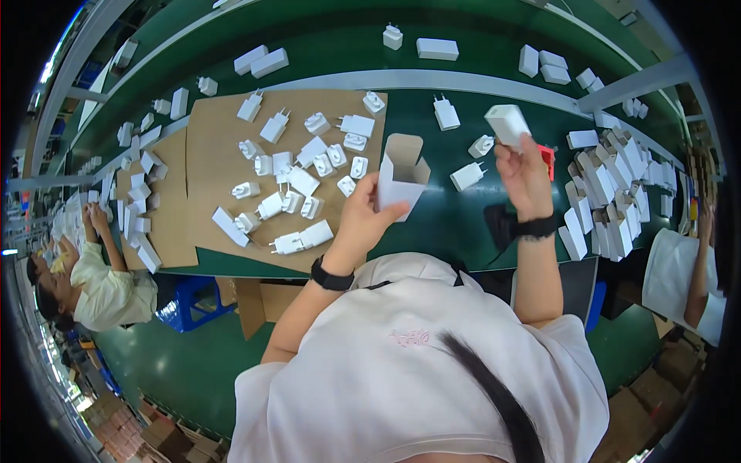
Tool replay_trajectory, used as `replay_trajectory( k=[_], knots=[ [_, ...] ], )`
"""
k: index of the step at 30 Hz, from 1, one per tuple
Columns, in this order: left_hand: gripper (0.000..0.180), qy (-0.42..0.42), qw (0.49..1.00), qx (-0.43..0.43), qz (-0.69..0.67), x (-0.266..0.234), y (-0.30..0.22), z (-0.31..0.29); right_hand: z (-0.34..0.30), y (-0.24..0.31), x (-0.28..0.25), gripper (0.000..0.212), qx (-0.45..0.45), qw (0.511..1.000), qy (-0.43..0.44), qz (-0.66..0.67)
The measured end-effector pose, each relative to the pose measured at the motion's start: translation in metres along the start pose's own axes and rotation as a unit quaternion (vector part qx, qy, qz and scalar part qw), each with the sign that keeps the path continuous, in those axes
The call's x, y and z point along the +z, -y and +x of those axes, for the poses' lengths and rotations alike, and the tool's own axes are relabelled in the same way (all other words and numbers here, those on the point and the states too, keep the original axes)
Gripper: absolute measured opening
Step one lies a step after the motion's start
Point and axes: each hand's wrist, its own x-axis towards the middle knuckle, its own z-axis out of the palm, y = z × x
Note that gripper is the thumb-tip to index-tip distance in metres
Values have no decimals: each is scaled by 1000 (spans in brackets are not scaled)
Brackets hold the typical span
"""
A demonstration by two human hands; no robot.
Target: The person picks up a charger and a box, inserts the charger into the box, and folds the flaps closed. After repeating this, they reach into a large box to gather more small boxes and place them on the table to continue.
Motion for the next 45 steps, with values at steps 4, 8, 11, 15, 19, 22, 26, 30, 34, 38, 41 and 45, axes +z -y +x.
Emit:
replay_trajectory(
  k=[4,8,11,15,19,22,26,30,34,38,41,45],
  knots=[
    [51,-33,976,129,171,17,-1,2,-40,-13,33,50,16,1000,19,-6],
    [48,-37,960,141,238,31,-18,-6,-45,-4,43,56,80,957,239,146],
    [48,-10,957,141,254,34,-18,-8,-38,-2,41,55,39,965,260,7],
    [49,11,967,88,238,39,-23,-12,-38,-7,59,48,-64,976,168,-126],
    [49,18,963,116,242,46,-29,-16,-29,-21,54,88,-71,963,167,-201],
    [49,6,963,129,236,48,-26,-15,-21,-31,42,84,-101,917,212,-323],
    [47,-10,966,121,227,46,-27,-13,-27,-34,44,71,-154,925,177,-301],
    [47,-20,966,135,219,37,-20,-6,-27,-16,43,62,-241,883,200,-350],
    [50,11,972,146,181,33,-19,-7,-32,-13,50,60,-273,834,197,-436],
    [56,30,990,136,17,34,-22,-10,-41,-42,52,49,-152,922,196,-297],
    [62,72,958,239,141,31,-22,-7,-49,-64,54,32,-127,919,180,-326],
    [61,42,973,185,134,33,-18,-8,-41,-75,62,24,-77,930,163,-319]
  ],
)
